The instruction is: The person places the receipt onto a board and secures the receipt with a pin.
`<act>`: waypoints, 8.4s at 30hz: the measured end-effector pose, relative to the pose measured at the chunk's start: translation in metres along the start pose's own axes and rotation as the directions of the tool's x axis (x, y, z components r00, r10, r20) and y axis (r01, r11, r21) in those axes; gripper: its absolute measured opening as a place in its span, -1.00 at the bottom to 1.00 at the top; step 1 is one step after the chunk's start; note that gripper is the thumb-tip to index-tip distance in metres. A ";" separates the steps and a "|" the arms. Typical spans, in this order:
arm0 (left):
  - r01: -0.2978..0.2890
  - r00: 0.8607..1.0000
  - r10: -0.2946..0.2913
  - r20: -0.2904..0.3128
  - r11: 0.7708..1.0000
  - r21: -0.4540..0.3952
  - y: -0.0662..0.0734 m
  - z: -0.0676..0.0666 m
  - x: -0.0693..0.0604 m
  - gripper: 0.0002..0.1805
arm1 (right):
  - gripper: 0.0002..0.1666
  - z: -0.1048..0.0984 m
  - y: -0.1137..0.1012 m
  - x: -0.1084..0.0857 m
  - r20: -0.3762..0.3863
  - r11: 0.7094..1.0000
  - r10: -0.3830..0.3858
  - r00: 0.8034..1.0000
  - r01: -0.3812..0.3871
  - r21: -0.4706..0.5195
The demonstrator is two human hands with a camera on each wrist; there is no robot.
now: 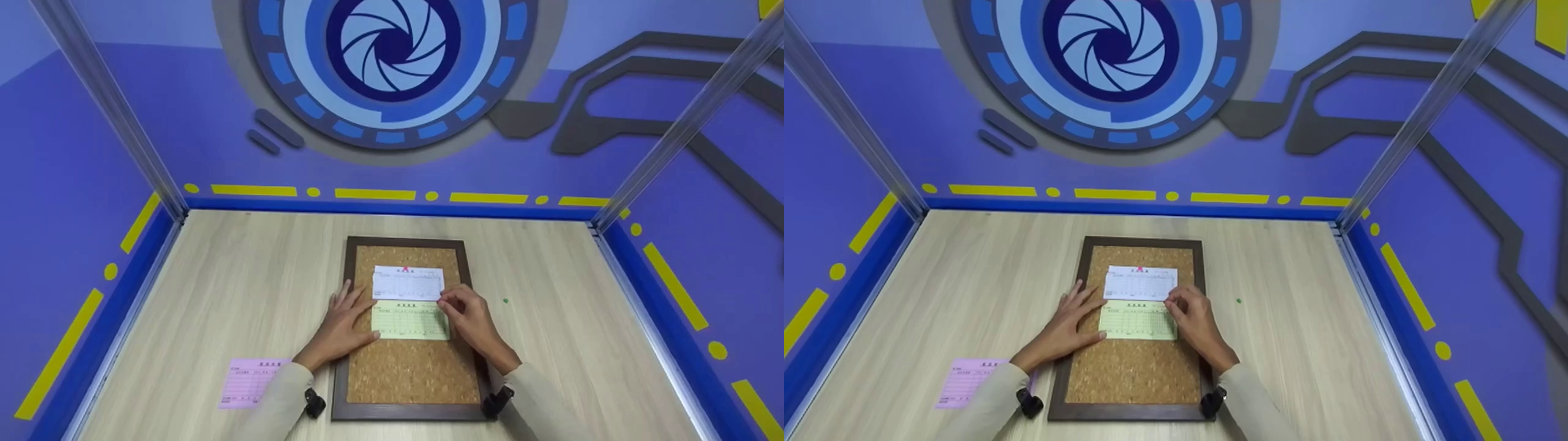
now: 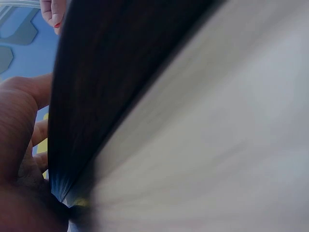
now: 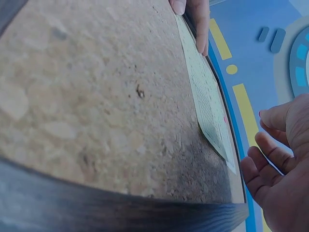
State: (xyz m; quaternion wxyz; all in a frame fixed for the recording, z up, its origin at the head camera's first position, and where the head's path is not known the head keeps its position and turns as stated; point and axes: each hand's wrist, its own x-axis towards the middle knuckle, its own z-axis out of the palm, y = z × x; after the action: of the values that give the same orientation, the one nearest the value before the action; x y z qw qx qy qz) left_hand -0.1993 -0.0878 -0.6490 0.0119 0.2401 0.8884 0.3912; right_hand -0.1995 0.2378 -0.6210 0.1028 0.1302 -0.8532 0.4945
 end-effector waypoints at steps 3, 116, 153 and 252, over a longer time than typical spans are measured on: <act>0.004 1.000 -0.005 0.002 1.000 0.004 0.000 0.000 0.000 -0.22 | -0.91 0.003 0.000 0.001 -0.002 1.000 -0.007 1.000 0.007 0.025; 0.025 0.999 -0.024 0.033 1.000 -0.005 0.003 -0.003 -0.001 -0.22 | -0.94 0.052 0.001 0.023 0.152 0.990 -0.033 0.988 0.053 -0.131; 0.018 0.999 -0.018 0.032 1.000 -0.011 0.000 -0.003 -0.001 -0.20 | -0.94 0.042 -0.014 0.045 0.290 0.959 0.060 0.955 0.025 -0.281; 0.025 0.999 -0.026 0.031 0.999 0.022 -0.002 -0.003 -0.001 -0.20 | -0.87 0.040 -0.033 0.077 0.355 0.882 0.467 0.810 -0.400 -0.248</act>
State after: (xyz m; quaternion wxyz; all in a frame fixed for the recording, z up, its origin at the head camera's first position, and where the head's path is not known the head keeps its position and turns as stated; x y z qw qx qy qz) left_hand -0.1997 -0.0917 -0.6487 0.0282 0.2349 0.8952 0.3778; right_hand -0.2637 0.1778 -0.5901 -0.1815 0.0225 -0.8998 0.3962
